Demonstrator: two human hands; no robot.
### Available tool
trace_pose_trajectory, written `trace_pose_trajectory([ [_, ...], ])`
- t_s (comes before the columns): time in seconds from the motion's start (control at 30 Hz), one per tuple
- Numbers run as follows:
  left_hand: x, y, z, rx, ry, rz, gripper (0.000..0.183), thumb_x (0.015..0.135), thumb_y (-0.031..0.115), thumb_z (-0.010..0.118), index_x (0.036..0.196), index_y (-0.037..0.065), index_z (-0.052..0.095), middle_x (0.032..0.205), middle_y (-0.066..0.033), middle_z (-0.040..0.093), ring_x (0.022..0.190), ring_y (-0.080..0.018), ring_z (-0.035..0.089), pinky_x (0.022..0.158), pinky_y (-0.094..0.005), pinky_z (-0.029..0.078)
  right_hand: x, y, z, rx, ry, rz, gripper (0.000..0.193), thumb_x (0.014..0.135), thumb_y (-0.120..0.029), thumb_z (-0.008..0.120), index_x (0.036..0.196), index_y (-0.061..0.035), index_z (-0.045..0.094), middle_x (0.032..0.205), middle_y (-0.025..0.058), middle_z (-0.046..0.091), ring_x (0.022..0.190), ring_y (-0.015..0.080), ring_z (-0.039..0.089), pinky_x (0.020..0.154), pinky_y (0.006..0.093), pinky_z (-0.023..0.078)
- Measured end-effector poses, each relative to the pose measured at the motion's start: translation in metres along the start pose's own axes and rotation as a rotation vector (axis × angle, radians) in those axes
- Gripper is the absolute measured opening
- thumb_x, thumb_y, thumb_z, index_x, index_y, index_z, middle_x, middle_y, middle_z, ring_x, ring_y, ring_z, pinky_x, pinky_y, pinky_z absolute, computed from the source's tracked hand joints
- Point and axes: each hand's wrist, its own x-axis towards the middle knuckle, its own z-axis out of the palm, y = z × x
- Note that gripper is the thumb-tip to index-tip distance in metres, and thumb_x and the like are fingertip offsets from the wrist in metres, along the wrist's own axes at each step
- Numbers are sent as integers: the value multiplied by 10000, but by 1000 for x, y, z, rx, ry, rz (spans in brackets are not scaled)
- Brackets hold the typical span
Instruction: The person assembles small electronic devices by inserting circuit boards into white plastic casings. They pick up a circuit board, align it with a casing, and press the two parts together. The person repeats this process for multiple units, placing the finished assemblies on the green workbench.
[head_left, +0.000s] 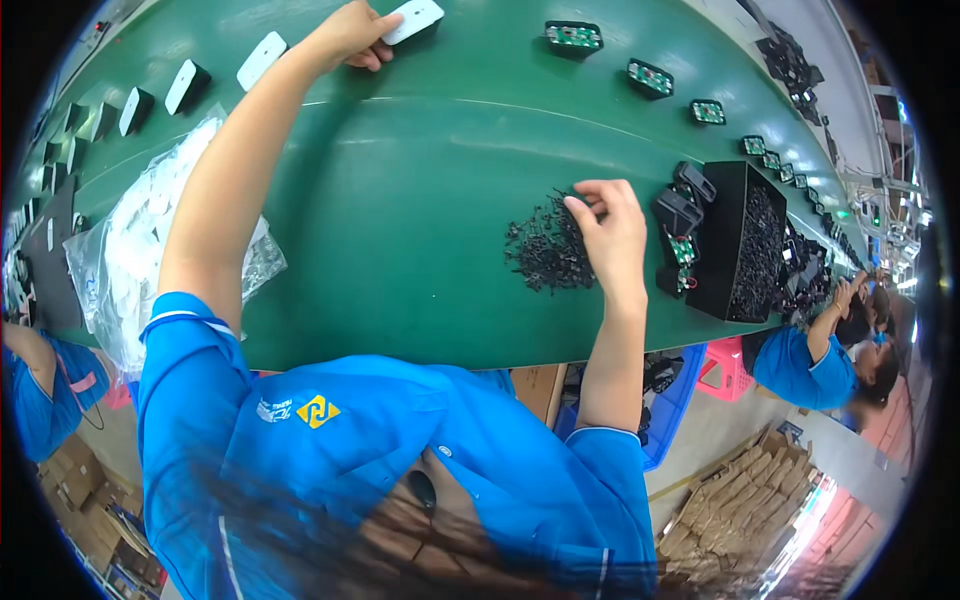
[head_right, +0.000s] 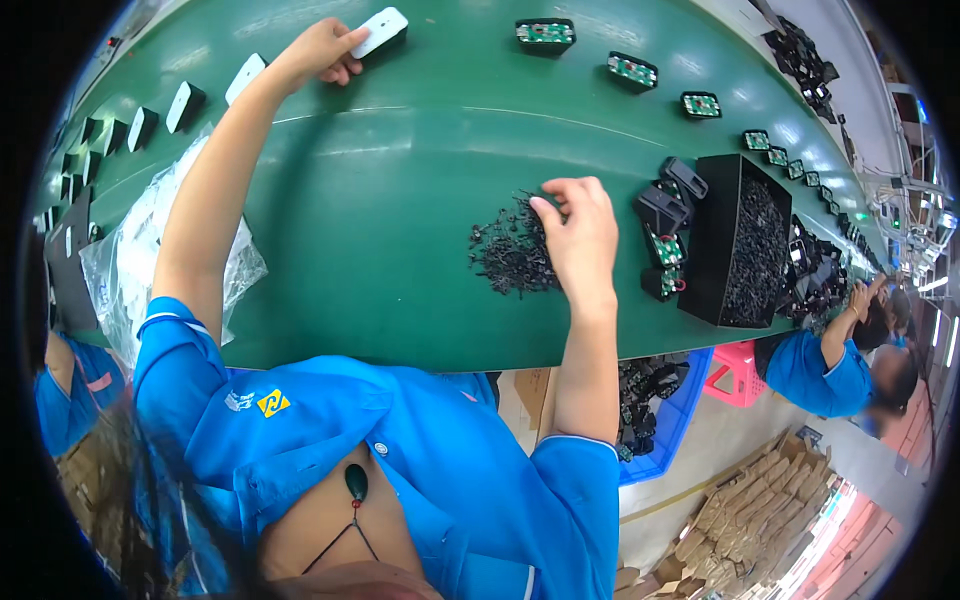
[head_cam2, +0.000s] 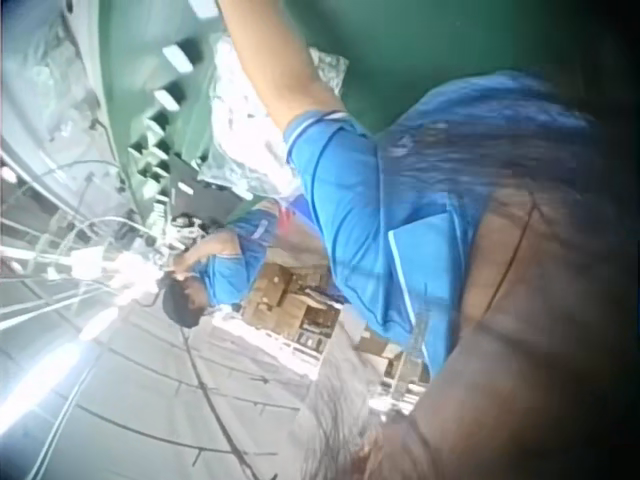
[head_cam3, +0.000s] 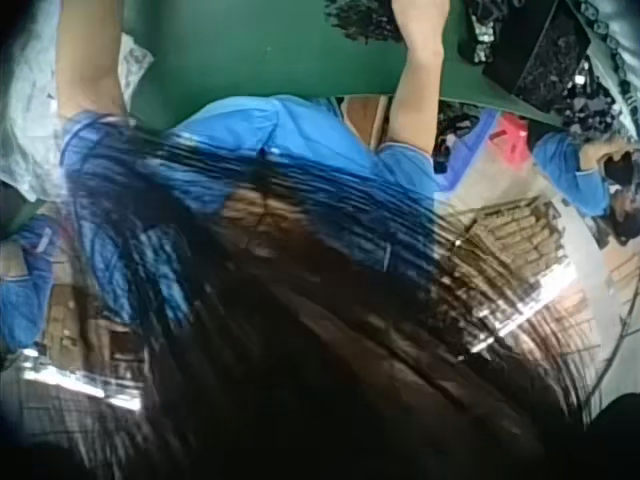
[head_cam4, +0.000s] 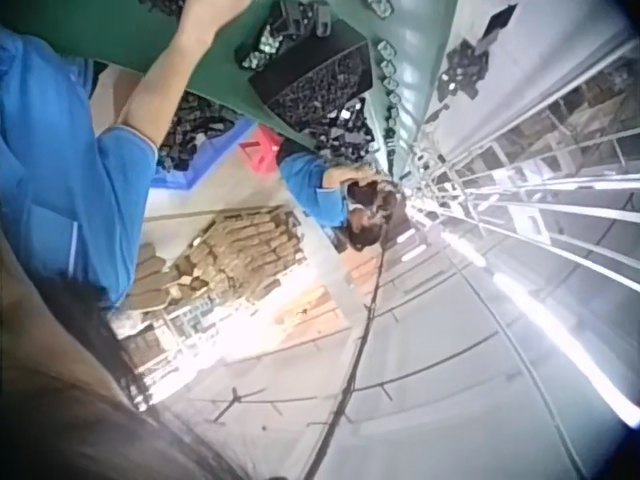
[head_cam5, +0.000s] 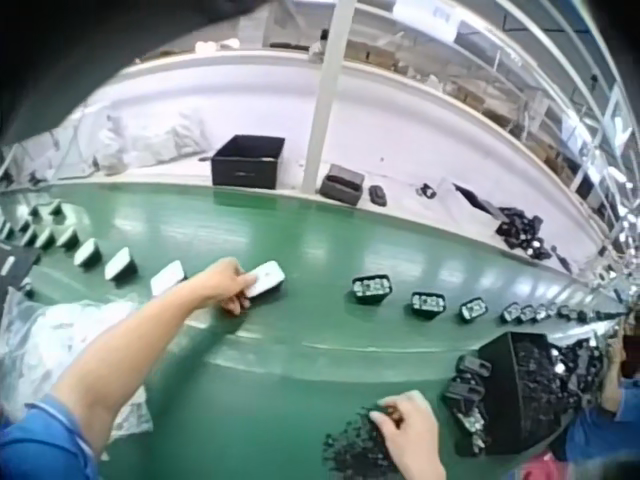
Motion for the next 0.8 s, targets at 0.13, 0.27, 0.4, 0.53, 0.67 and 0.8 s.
trace_pose_trajectory([
  [0.13, 41, -39, -16, 77, -106, -8, 511, 901, 413, 575, 1114, -44, 492, 778, -135, 654, 586, -201, 628, 529, -307, 502, 4, -13, 7, -146, -27, -214, 83, 797, -80, 650, 836, -26, 601, 817, 109, 563, 742, 265, 568, 682, 354, 460],
  [0.27, -29, 16, 11, 502, 452, 262, 526, 861, 376, 620, 1091, -86, 520, 878, -171, 669, 727, -282, 663, 645, -390, 530, 5, -8, 10, -192, -39, -245, 82, 810, -103, 621, 825, -34, 580, 840, 143, 577, 815, 348, 562, 719, 416, 459],
  [0.4, -131, 34, 24, 232, 457, 679, 395, 834, 302, 632, 1149, 98, 510, 1082, -119, 604, 883, -360, 627, 716, -453, 516, 1, 48, 17, -113, 57, -171, 106, 832, -89, 630, 853, -22, 550, 798, 113, 549, 744, 262, 538, 695, 342, 448],
  [0.53, -233, -13, 15, 516, 341, 830, 280, 843, 317, 618, 1019, 111, 545, 846, -85, 549, 706, -260, 620, 561, -374, 510, -3, 30, 11, 27, 36, 3, 99, 889, -67, 589, 920, 5, 528, 785, 71, 541, 722, 155, 514, 678, 280, 446],
  [0.67, -265, -76, -19, 411, 545, 593, 130, 815, 166, 610, 886, 71, 559, 867, -94, 553, 813, -292, 596, 641, -412, 502, -9, 15, 4, 56, 96, -30, 146, 910, -106, 579, 999, 10, 582, 827, 45, 575, 758, 134, 549, 695, 263, 459],
  [0.8, -262, -150, -62, 607, 881, 342, 173, 802, 117, 582, 964, 57, 594, 947, -113, 566, 912, -311, 555, 776, -398, 488, -3, 1, 6, 89, 113, 12, 141, 928, -133, 571, 962, 3, 584, 757, 14, 571, 656, 83, 531, 566, 198, 413],
])
